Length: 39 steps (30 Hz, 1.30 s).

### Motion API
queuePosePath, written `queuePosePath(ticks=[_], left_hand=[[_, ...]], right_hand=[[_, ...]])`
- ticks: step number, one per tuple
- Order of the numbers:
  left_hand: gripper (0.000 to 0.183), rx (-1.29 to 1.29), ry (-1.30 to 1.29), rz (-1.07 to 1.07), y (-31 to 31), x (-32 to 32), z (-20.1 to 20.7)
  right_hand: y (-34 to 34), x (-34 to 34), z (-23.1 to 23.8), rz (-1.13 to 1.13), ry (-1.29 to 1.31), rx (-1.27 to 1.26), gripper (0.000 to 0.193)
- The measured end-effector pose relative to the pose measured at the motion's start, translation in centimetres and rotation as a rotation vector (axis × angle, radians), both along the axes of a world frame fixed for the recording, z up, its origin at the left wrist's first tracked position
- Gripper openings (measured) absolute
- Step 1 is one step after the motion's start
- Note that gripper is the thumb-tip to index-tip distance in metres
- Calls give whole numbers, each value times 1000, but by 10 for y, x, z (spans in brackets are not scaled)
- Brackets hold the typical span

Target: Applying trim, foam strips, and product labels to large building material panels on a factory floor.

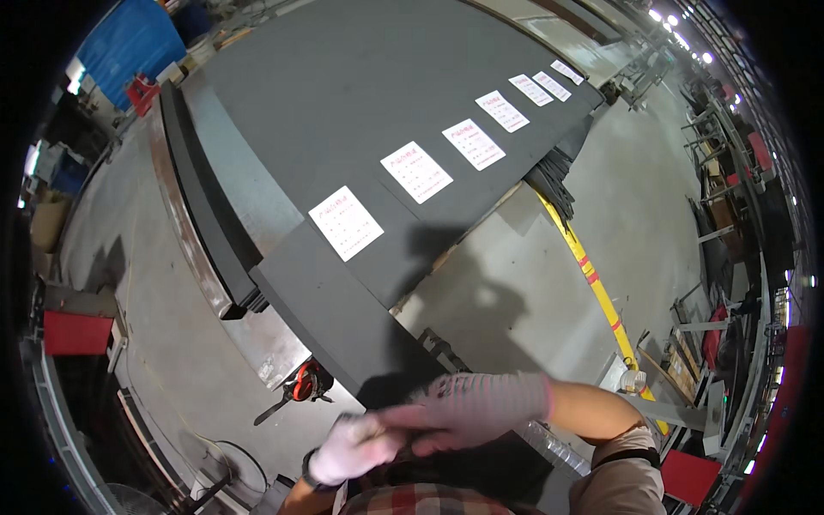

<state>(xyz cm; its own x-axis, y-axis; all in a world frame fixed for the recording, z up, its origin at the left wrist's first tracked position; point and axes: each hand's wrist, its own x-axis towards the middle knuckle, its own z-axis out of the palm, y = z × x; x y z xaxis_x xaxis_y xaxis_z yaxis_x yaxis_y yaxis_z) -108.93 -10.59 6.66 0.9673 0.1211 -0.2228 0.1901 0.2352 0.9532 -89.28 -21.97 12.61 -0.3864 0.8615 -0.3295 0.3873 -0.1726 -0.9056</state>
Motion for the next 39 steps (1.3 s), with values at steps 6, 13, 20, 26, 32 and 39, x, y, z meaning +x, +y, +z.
queuePosePath(ticks=[6,13,20,26,32,39], left_hand=[[35,376,285,110,4,-83,-95],[38,-383,-38,52,-62,-48,-259],[32,-29,223,-19,-36,-88,-234],[20,475,69,405,-31,-48,-68],[27,468,178,535,-50,-26,-60],[51,-338,399,405,-44,-41,-119]], right_hand=[[-31,77,-106,-183,-429,-244,36],[-64,33,-214,-650,-166,-36,46],[-37,-106,-110,-559,-855,276,57],[-45,-112,-109,-765,-812,338,60],[-21,-53,-47,-151,-343,309,23],[-54,35,-142,-354,-652,-58,17]])
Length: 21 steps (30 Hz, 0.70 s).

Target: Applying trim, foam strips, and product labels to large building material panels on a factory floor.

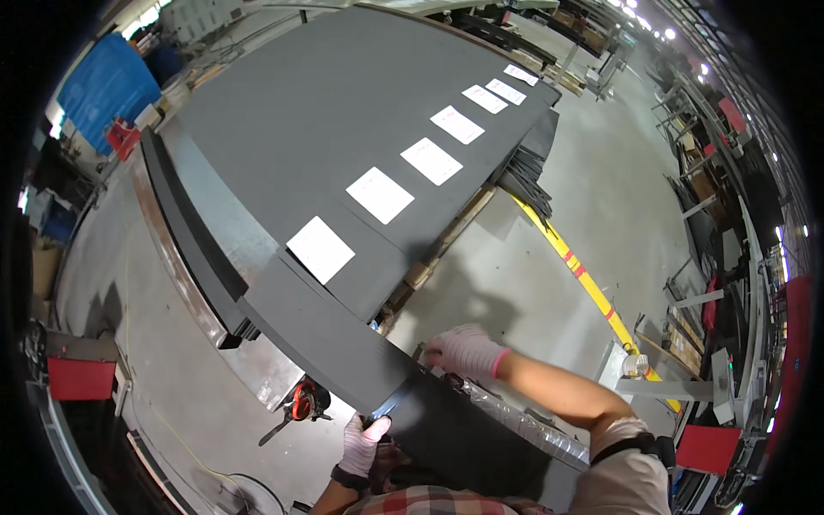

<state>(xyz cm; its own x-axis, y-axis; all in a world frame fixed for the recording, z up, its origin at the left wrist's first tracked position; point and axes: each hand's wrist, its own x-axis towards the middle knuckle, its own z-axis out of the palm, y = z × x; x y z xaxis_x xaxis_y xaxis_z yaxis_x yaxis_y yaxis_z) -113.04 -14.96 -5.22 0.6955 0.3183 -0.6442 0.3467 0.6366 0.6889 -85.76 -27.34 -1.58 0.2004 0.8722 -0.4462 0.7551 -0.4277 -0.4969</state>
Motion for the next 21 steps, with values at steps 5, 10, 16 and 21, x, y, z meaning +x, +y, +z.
queuePosePath(ticks=[5,10,16,21], left_hand=[[57,-3,-169,-2,25,29,32],[81,902,174,-738,1,1,32],[82,-353,11,101,19,50,62],[86,356,104,-350,-27,5,35]], right_hand=[[-40,-1,-48,-534,216,-81,65],[21,-14,43,158,77,-492,100],[30,-33,10,-108,185,-377,114],[29,-35,42,386,54,-840,114]])
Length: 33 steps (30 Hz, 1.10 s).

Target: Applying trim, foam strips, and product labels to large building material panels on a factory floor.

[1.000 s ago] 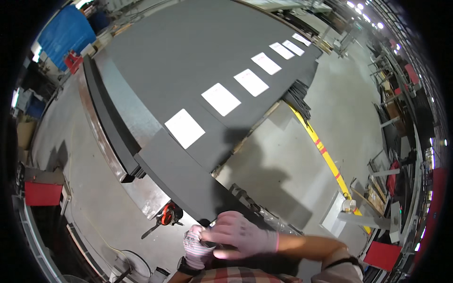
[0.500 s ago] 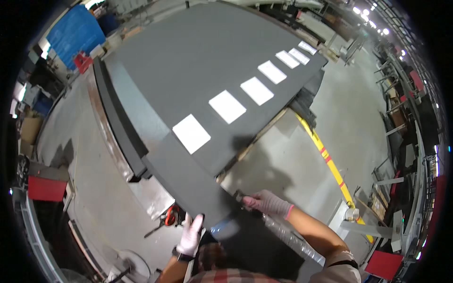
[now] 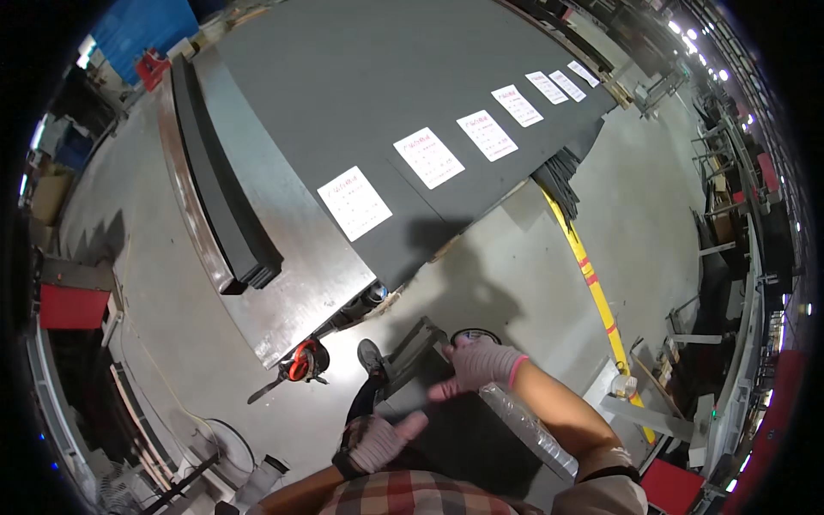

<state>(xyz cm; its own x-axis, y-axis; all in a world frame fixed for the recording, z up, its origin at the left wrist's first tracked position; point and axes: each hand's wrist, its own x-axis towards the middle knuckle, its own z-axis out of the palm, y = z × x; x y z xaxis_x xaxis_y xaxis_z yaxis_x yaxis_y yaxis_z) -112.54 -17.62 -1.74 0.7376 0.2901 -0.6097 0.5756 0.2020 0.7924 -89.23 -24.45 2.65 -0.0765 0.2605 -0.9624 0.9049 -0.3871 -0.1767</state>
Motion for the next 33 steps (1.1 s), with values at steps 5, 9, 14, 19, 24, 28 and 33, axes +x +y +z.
queuePosePath(ticks=[5,9,14,19,24,28,33], left_hand=[[80,391,-105,316,64,4,17],[29,331,-373,-373,48,-3,86],[19,-251,-335,-149,70,-51,58],[45,49,-495,-145,43,-34,-107],[80,-1048,-405,114,22,4,-138],[73,-281,-690,-378,17,-21,-176],[60,-463,121,-154,33,-40,-76]], right_hand=[[-19,10,47,-511,-55,720,67],[10,-40,98,5,714,623,56],[-16,51,70,-416,678,642,35],[-21,49,-90,-381,316,743,37],[-37,39,-156,-906,460,530,46],[-36,-36,-39,-836,-345,1364,33],[-39,-120,-13,-329,-345,1166,59]])
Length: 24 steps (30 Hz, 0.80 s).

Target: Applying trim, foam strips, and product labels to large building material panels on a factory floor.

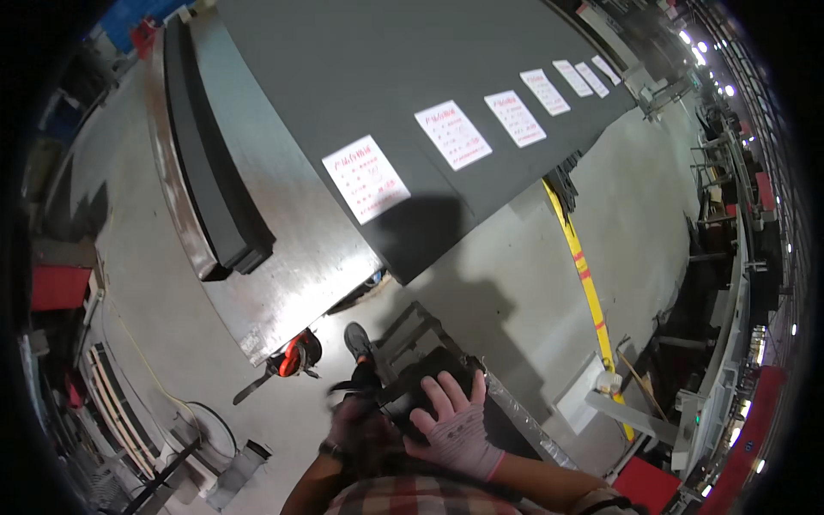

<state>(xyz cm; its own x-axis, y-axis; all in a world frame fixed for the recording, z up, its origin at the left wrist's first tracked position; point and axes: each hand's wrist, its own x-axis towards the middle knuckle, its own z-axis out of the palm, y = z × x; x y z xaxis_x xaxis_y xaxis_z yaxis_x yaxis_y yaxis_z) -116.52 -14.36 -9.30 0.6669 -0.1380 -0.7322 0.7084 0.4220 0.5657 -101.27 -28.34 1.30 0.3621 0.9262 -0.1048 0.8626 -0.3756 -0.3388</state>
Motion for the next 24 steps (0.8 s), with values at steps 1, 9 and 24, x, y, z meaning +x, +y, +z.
queuePosePath(ticks=[1,9,24], left_hand=[[52,-382,-169,376,5,-18,15],[20,851,-445,298,-19,14,61],[91,38,-128,534,-35,36,53]], right_hand=[[2,4,-6,-1,-7,27,59],[20,24,60,203,468,389,49],[-92,183,-49,-219,-273,-495,10]])
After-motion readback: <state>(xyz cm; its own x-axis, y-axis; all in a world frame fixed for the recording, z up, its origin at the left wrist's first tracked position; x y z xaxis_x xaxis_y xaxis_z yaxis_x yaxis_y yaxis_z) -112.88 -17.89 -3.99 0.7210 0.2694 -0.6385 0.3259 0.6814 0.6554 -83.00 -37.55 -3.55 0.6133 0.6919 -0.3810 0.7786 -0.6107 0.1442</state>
